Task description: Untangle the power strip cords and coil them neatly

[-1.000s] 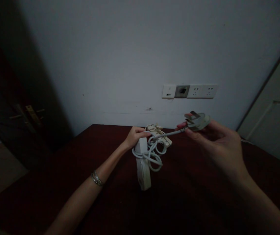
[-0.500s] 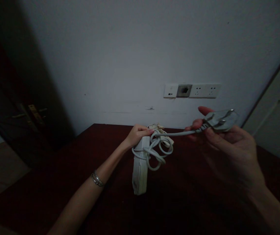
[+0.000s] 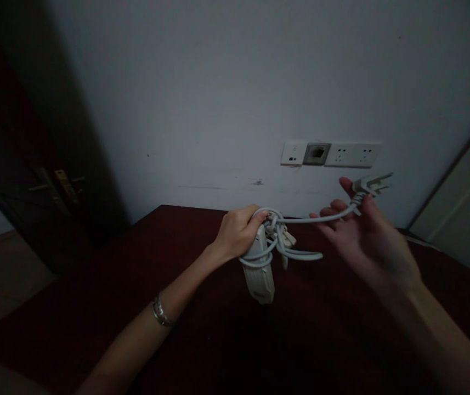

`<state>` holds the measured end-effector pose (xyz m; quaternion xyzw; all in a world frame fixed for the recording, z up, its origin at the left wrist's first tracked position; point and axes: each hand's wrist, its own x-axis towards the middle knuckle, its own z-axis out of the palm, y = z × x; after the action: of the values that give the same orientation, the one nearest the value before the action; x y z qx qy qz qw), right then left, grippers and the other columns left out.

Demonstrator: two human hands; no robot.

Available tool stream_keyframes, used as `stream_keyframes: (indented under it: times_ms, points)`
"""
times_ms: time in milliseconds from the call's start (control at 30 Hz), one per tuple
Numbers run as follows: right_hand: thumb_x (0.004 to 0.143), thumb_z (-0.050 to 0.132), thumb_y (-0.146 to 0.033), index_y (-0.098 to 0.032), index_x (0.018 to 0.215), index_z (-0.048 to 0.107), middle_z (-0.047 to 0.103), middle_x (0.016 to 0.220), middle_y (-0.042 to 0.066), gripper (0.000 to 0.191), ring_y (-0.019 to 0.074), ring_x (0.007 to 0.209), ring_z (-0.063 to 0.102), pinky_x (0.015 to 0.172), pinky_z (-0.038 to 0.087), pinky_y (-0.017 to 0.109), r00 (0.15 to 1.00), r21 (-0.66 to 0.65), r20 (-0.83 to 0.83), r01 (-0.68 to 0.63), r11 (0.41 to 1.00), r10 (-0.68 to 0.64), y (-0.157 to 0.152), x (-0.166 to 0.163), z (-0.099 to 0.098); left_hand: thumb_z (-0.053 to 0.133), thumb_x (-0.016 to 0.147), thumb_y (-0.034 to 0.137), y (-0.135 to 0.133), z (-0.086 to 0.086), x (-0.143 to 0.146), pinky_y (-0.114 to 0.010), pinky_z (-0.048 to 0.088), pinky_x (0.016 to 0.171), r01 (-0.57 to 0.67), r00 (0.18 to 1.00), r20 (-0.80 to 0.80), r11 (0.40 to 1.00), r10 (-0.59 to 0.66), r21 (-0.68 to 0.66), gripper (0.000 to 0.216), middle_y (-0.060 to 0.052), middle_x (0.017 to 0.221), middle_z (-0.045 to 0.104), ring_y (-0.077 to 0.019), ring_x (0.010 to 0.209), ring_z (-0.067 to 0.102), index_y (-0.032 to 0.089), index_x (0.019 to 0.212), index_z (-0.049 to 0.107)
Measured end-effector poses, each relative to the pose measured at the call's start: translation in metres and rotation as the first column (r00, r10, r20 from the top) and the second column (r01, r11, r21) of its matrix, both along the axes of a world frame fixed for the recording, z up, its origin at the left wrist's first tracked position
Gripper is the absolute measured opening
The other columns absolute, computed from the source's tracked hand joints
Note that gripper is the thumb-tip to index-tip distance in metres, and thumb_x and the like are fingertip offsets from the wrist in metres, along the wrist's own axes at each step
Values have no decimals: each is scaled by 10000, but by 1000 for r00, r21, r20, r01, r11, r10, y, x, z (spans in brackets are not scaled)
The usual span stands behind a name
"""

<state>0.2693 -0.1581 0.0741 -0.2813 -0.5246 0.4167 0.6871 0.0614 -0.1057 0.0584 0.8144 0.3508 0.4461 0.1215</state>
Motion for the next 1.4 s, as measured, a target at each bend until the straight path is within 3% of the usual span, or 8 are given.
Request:
stream_keyframes:
  times_ms: [100, 233, 333, 500, 667, 933, 1167, 1400]
  points:
    - [840, 410, -562, -282, 1070, 572, 639, 887, 57, 398, 207, 884, 611, 768, 530, 402, 999, -41, 32, -4, 999, 5, 4, -2, -5, 360, 906, 388, -3, -1, 2, -237, 339, 593, -2, 1000, -15, 1000, 3, 24, 370, -34, 682, 597, -117, 608, 491, 163, 792, 632]
    - [737, 642, -429, -225, 926, 609, 642, 883, 41, 280, 167, 757, 625, 599, 562, 301, 998, -159, 52, 38, 986, -30, 2, -8, -7, 367, 906, 352, -4, -5, 5, -239, 341, 610, -41, 999, -31, 997, 43, 58, 334, -36, 730, 627, -120, 628, 518, 174, 848, 644]
    - [706, 684, -386, -172, 815, 640, 642, 769, 40, 244, 135, 635, 611, 483, 535, 232, 996, -253, 92, 29, 967, -6, 0, -14, -9, 380, 900, 347, -4, -8, 7, -244, 339, 609, -80, 994, -66, 993, 85, 88, 321, -40, 735, 640, -123, 615, 516, 181, 877, 654]
    - [714, 681, -338, -116, 810, 687, 689, 725, 98, 242, 152, 615, 650, 545, 550, 235, 978, -408, 116, -114, 906, 175, 1, -20, -12, 407, 884, 346, -2, -11, 8, -255, 357, 632, -116, 992, -49, 990, 120, 84, 301, -51, 774, 660, -130, 639, 530, 179, 891, 657]
    - [736, 642, -282, -114, 824, 706, 707, 833, 135, 201, 204, 741, 682, 687, 567, 293, 980, -327, 119, -112, 938, 159, -1, -12, -9, 457, 858, 345, 9, -12, 5, -244, 379, 640, -34, 998, 45, 999, 32, 36, 281, -50, 772, 665, -129, 666, 544, 170, 849, 676]
    - [698, 647, -266, -124, 773, 718, 708, 749, 115, 175, 182, 617, 667, 574, 558, 275, 971, -295, 133, -154, 943, 200, -10, 1, 0, 525, 797, 377, 28, -12, -3, -226, 354, 575, 104, 988, 131, 976, -80, -191, 301, -11, 634, 604, -108, 599, 491, 133, 704, 675]
    - [665, 608, -259, -143, 689, 717, 679, 635, 92, 161, 174, 514, 622, 475, 514, 281, 958, -227, 140, -216, 950, 251, -20, -4, 6, 533, 761, 425, 42, -18, -4, -233, 323, 557, 40, 999, 43, 970, -30, -240, 351, 9, 561, 541, -103, 554, 445, 119, 654, 668]
    - [663, 558, -254, -177, 611, 683, 589, 524, 64, 157, 136, 449, 522, 348, 364, 240, 930, -76, 114, -342, 937, 349, -34, -3, 15, 498, 745, 435, 55, -31, -7, -233, 325, 555, -177, 984, -65, 955, 166, -237, 354, -6, 588, 573, -126, 591, 481, 143, 680, 687]
